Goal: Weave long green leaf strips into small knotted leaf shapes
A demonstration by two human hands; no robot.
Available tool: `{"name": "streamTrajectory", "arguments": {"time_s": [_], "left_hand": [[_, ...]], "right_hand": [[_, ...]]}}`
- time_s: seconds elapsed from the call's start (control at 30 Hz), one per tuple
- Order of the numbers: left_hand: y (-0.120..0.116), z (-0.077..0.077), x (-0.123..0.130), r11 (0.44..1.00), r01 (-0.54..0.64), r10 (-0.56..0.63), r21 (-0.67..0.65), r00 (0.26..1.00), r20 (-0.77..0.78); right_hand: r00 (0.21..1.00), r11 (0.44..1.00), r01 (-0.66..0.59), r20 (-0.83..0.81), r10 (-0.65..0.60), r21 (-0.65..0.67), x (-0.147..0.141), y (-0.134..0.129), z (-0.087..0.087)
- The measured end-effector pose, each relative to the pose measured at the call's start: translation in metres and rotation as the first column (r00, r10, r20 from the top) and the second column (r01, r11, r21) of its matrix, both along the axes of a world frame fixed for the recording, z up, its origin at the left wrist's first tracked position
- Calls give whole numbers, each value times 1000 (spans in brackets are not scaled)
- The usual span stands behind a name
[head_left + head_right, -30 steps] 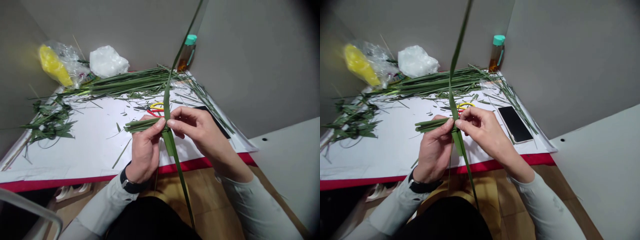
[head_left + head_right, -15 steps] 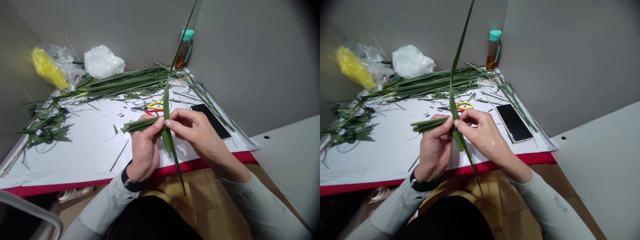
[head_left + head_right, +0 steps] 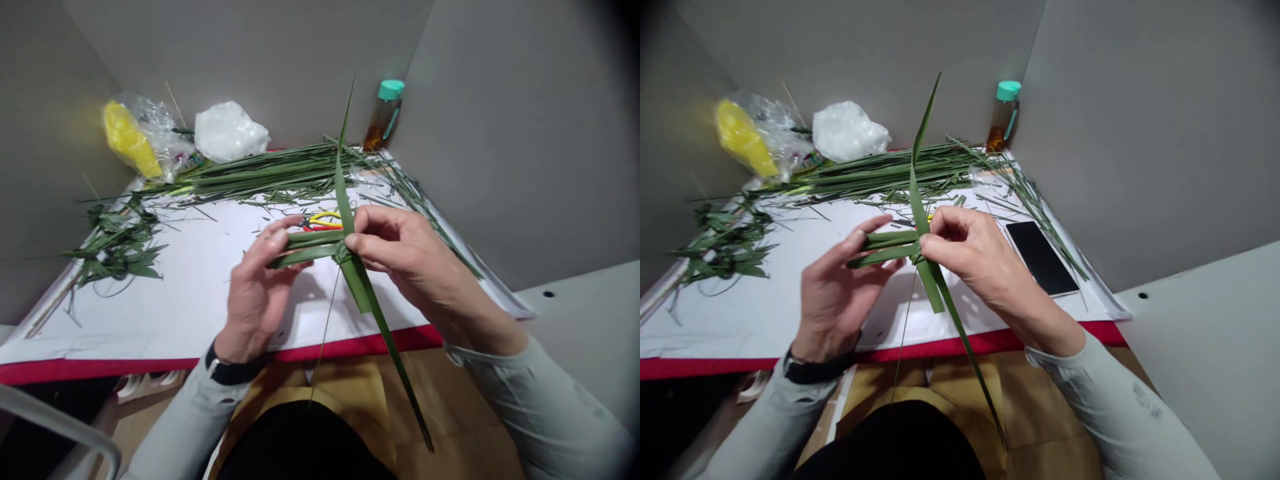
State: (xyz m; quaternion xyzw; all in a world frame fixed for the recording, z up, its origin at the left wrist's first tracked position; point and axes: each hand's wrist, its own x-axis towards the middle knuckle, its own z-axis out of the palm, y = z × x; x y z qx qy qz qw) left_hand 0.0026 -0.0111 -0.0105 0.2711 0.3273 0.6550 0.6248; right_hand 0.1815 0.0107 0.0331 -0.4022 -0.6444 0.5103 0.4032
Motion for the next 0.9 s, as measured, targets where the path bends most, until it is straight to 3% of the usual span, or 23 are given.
{"name": "streamTrajectory", "arguments": {"time_s": [0.07, 0.13, 0.23, 0.3, 0.33, 0.43, 0.57, 0.7, 0.8, 0.9], "left_hand": [[2, 5, -15, 995, -26, 37, 97, 992, -120], [2, 13, -24, 972, -7, 97, 234, 923, -372], [1, 27, -24, 918, 292, -7, 268, 687, -727], [2, 34, -22, 853, 466, -65, 234, 539, -840], [3, 36, -21, 823, 520, -78, 228, 502, -862], [11, 38, -21, 761, 607, -122, 229, 481, -868], [22, 36, -22, 713, 689, -271, 127, 438, -857], [23, 34, -16, 672, 739, -443, 57, 462, -768], [21, 33, -10, 700, 714, -511, 0, 501, -698], [20, 31, -8, 749, 663, -494, 11, 570, -657]], "right_hand": [[994, 997, 15, 111, -23, 69, 0, -1, 5], [974, 991, -1, 223, -29, 135, -2, -1, 10], [933, 982, -33, 357, -37, 188, -7, -4, 17], [901, 979, -29, 430, -63, 204, -9, -6, 21], [885, 977, -26, 460, -75, 210, -9, -8, 22], [865, 975, -51, 498, -65, 215, -8, -13, 23], [869, 969, -69, 491, -58, 237, -3, -19, 22], [874, 960, -41, 476, -100, 276, 0, -20, 21], [885, 966, -18, 453, -104, 257, 2, -17, 21], [915, 980, -23, 398, -59, 198, 6, -13, 22]]}}
